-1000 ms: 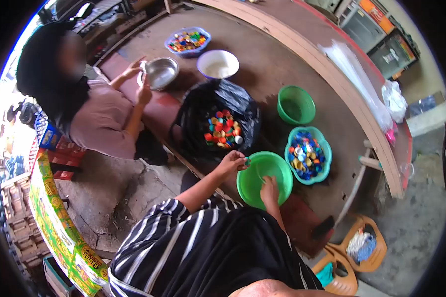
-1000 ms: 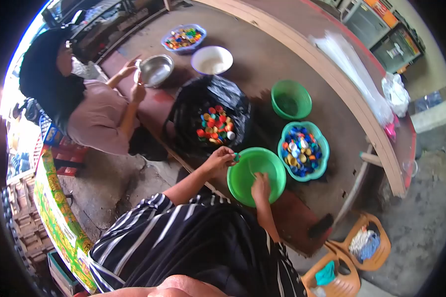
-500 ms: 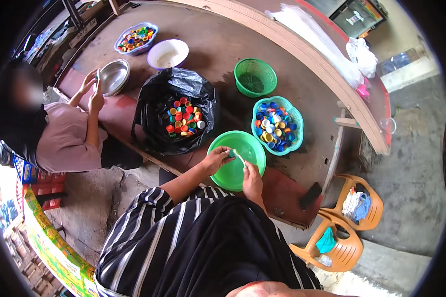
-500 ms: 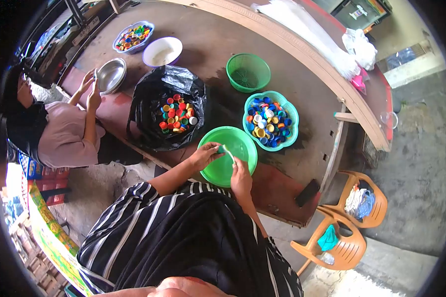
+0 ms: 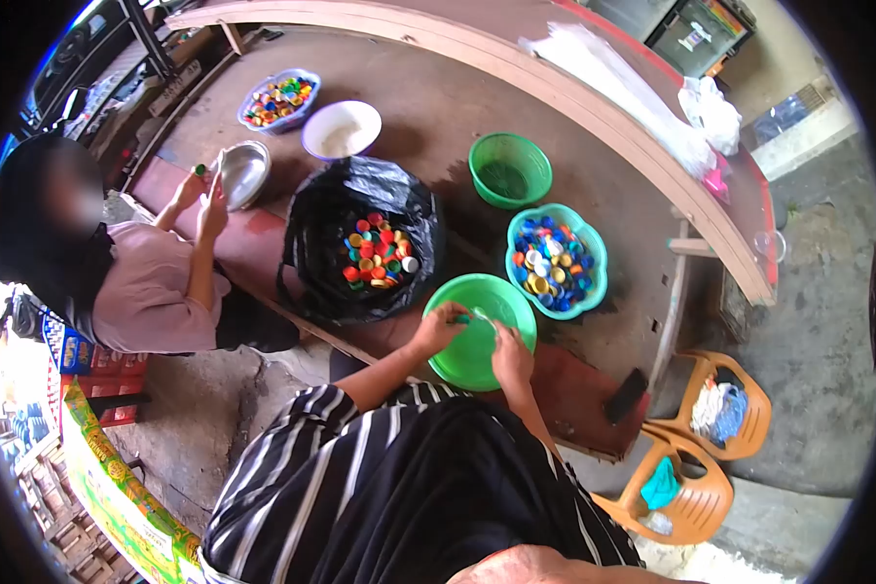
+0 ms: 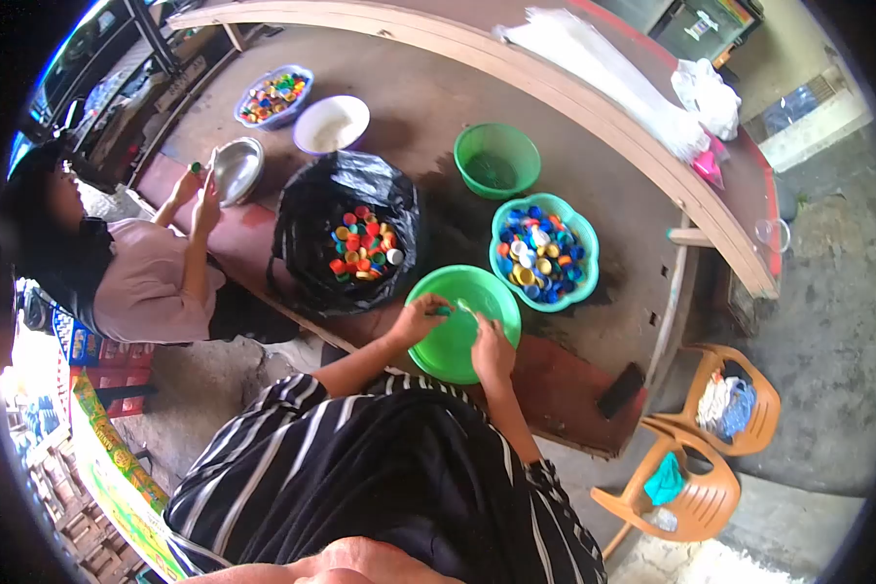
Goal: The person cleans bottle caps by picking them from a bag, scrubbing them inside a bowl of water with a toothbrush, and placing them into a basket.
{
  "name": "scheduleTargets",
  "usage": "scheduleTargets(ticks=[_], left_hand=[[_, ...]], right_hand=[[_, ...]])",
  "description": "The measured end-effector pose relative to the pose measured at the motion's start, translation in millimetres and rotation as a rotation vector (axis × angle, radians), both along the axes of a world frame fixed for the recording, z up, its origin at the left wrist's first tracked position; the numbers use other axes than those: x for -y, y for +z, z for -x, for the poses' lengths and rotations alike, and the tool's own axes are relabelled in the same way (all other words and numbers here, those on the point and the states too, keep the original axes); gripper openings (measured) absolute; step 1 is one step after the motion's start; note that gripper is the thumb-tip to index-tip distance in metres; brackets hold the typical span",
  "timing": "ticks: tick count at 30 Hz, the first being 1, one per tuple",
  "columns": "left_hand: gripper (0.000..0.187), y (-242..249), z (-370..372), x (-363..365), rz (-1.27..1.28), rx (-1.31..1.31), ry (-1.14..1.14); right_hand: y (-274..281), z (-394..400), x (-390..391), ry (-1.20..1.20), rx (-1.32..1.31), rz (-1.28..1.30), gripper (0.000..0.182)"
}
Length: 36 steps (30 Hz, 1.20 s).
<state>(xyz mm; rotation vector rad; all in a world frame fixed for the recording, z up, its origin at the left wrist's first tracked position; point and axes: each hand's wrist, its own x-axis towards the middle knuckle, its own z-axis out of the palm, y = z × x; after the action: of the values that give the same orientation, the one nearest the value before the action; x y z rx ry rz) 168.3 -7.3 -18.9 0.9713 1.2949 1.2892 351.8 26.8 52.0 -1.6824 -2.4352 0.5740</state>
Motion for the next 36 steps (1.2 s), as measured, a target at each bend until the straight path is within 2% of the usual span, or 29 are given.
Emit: scheduleTargets(ticks=[2, 5, 6, 9, 13, 17, 19, 23, 25, 29, 33, 36], left_hand=[[0.03, 9, 1, 2, 0.025, 0.015, 0.037], [0.03, 22, 3, 3, 0.171, -0.229, 0.014], [0.032, 6, 2, 2, 0.108, -0.177, 0.024], [0.033, -5, -5, 4, 0.1, -0.029, 0.069], [0.035, -5, -2, 2, 0.07, 0.0, 0.075], [0.035, 1, -2, 2, 0.102, 0.099, 0.004], [0.034, 0, 0, 3, 0.105, 0.136, -0.035], [0.028, -10, 1, 0, 0.079, -0.105, 0.066], [0.028, -5, 0, -1, 0.12, 0.037, 0.07], [0.028, 13, -4, 2, 0.166, 0.248, 0.058], [0.031, 0, -1, 0, 0.155, 0.2, 0.006], [0.033, 2, -2, -1, 0.201, 0.262, 0.006]], right_hand=[[35, 10, 11, -0.028, -0.134, 0.046, 0.031], [35, 6, 23, 0.059, -0.235, 0.011, 0.03], [33, 2, 26, 0.092, -0.246, -0.002, 0.029], [30, -3, 22, -0.031, -0.151, 0.015, 0.029], [38, 2, 23, 0.027, -0.186, 0.037, 0.029], [9, -3, 5, -0.021, 0.065, 0.002, 0.031], [2, -4, 6, 0.008, 0.019, -0.04, 0.028], [30, 6, 18, -0.036, -0.149, 0.017, 0.027], [43, 7, 26, -0.008, -0.241, 0.037, 0.027], [30, -1, 23, -0.082, -0.112, 0.007, 0.027], [41, 3, 22, -0.025, -0.249, 0.054, 0.027], [26, 2, 11, -0.053, -0.03, 0.019, 0.027]])
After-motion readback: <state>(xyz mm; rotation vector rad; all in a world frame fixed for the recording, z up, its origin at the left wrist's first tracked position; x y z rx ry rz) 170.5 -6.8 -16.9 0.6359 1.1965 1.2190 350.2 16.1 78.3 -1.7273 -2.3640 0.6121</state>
